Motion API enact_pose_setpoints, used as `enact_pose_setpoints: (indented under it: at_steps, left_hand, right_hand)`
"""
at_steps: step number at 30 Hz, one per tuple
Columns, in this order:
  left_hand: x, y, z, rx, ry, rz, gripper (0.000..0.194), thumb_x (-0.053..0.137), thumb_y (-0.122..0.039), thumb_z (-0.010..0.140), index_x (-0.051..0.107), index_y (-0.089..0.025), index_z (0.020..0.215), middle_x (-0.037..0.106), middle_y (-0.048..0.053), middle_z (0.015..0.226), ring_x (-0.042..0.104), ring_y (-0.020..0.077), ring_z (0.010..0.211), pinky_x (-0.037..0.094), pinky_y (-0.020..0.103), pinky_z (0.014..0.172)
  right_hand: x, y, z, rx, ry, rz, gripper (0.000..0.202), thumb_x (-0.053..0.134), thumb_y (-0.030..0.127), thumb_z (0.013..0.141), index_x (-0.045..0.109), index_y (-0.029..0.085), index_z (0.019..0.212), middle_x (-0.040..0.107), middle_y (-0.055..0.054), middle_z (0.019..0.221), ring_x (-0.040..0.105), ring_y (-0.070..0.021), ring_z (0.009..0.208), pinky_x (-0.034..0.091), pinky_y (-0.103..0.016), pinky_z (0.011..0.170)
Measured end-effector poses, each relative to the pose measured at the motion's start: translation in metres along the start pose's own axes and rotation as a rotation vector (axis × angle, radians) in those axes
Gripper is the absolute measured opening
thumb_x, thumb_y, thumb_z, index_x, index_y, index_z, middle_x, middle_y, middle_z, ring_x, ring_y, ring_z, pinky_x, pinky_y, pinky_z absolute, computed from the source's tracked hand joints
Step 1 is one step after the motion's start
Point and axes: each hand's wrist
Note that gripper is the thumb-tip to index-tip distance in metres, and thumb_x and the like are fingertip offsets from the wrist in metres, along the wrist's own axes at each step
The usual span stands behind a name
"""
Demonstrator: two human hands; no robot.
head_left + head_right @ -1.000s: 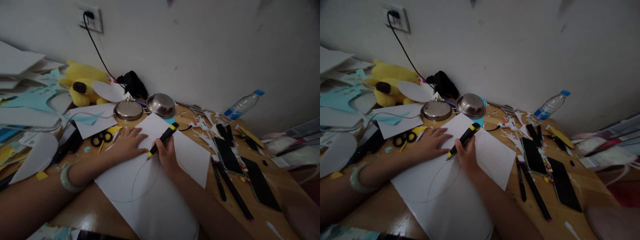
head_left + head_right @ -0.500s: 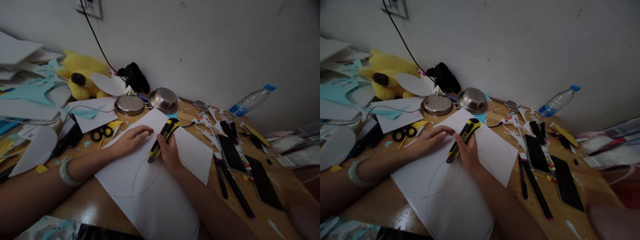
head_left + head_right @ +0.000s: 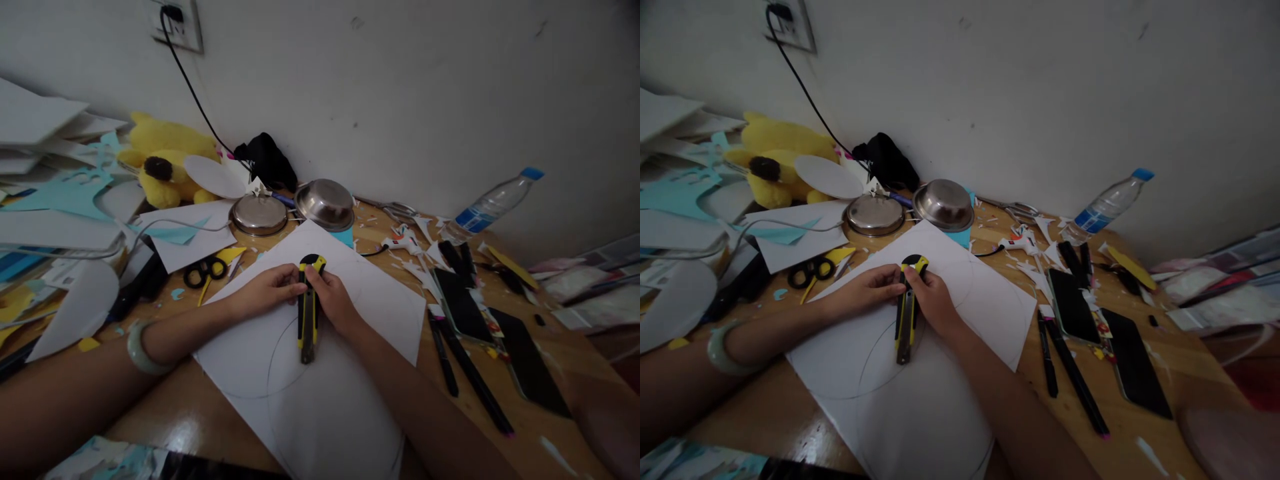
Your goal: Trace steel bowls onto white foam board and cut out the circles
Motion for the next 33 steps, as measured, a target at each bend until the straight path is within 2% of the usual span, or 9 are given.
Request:
enact_pose_setpoints:
  at_steps: [4, 9, 13, 18, 21, 25, 27, 30, 33]
  left_hand:
    - [0.000, 0.003, 0.001, 0.010, -0.006, -0.016, 0.030, 0.053, -0.046, 0.078, 0.041, -0.019, 0.071, 0.043, -0.006, 0.062, 0.042, 0.0103, 0.058, 0.033, 0.023, 0.054]
    - [-0.002, 0.004, 0.002, 0.017, -0.046, -0.010, 0.030, 0.055, -0.045, 0.077, 0.041, -0.019, 0.070, 0.041, -0.007, 0.061, 0.039, 0.0100, 0.057, 0.031, 0.023, 0.053]
    - [-0.003, 0.005, 0.002, 0.015, -0.065, -0.028, 0.029, 0.057, -0.044, 0.077, 0.043, -0.018, 0.072, 0.042, -0.006, 0.060, 0.038, 0.0097, 0.056, 0.031, 0.023, 0.052]
    - [-0.001, 0.003, 0.002, 0.029, -0.077, -0.103, 0.031, 0.052, -0.048, 0.080, 0.047, -0.017, 0.083, 0.050, -0.003, 0.067, 0.047, 0.0108, 0.061, 0.039, 0.025, 0.059]
    - [-0.001, 0.003, 0.002, 0.025, -0.123, -0.140, 0.032, 0.048, -0.048, 0.083, 0.047, -0.017, 0.090, 0.054, -0.001, 0.073, 0.050, 0.0107, 0.063, 0.041, 0.027, 0.063]
    - [-0.004, 0.003, 0.002, -0.003, -0.135, -0.148, 0.029, 0.051, -0.044, 0.082, 0.048, -0.016, 0.088, 0.056, 0.000, 0.076, 0.051, 0.0104, 0.066, 0.042, 0.027, 0.067]
    - [-0.006, 0.001, 0.002, -0.020, -0.115, -0.143, 0.029, 0.051, -0.043, 0.083, 0.050, -0.015, 0.086, 0.057, 0.001, 0.077, 0.052, 0.0107, 0.068, 0.042, 0.028, 0.069]
    - [-0.008, -0.002, 0.001, -0.033, -0.090, -0.129, 0.029, 0.051, -0.043, 0.083, 0.052, -0.014, 0.083, 0.057, 0.000, 0.077, 0.051, 0.0112, 0.070, 0.041, 0.028, 0.071]
    - [-0.009, -0.002, 0.001, -0.030, -0.080, -0.108, 0.027, 0.052, -0.043, 0.083, 0.054, -0.015, 0.084, 0.056, -0.001, 0.077, 0.051, 0.0117, 0.072, 0.041, 0.028, 0.072]
  right_hand:
    - [-0.001, 0.000, 0.000, 0.031, 0.047, 0.085, 0.042, 0.059, 0.059, 0.068, 0.056, 0.016, 0.069, 0.047, 0.004, 0.052, 0.042, -0.0096, 0.046, 0.034, -0.023, 0.045]
    - [-0.003, 0.003, -0.001, 0.014, 0.126, 0.187, 0.038, 0.068, 0.050, 0.064, 0.060, 0.016, 0.080, 0.061, 0.000, 0.070, 0.056, -0.0146, 0.065, 0.044, -0.026, 0.062]
    - [-0.004, 0.002, 0.000, 0.062, 0.152, 0.215, 0.040, 0.071, 0.049, 0.061, 0.061, 0.016, 0.082, 0.061, 0.000, 0.069, 0.056, -0.0144, 0.063, 0.043, -0.025, 0.059]
    - [-0.002, 0.002, 0.000, 0.073, 0.012, 0.300, 0.043, 0.065, 0.058, 0.065, 0.059, 0.017, 0.075, 0.057, 0.001, 0.062, 0.051, -0.0122, 0.056, 0.038, -0.024, 0.051]
    - [-0.002, 0.011, -0.001, 0.092, -0.020, 0.419, 0.044, 0.057, 0.061, 0.069, 0.053, 0.018, 0.067, 0.053, 0.002, 0.056, 0.046, -0.0100, 0.048, 0.033, -0.023, 0.045]
    - [0.000, 0.024, 0.002, 0.030, -0.055, 0.543, 0.030, 0.069, 0.037, 0.063, 0.044, 0.019, 0.063, 0.047, 0.006, 0.051, 0.046, -0.0083, 0.047, 0.036, -0.022, 0.048]
    - [0.003, 0.028, 0.006, 0.007, -0.101, 0.575, 0.024, 0.064, 0.030, 0.063, 0.042, 0.020, 0.064, 0.043, 0.008, 0.047, 0.045, -0.0088, 0.045, 0.036, -0.022, 0.047]
    - [0.007, 0.029, 0.012, -0.051, -0.173, 0.414, 0.018, 0.051, 0.037, 0.069, 0.043, 0.021, 0.066, 0.046, 0.005, 0.044, 0.045, -0.0112, 0.044, 0.036, -0.024, 0.045]
    - [0.009, 0.023, 0.012, -0.092, -0.255, 0.195, 0.029, 0.047, 0.047, 0.075, 0.045, 0.020, 0.066, 0.050, 0.002, 0.046, 0.044, -0.0113, 0.043, 0.034, -0.024, 0.042]
Point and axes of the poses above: each hand's wrist, its own z-axis towards the middle knuckle, its own x-axis out of the palm, y = z × x
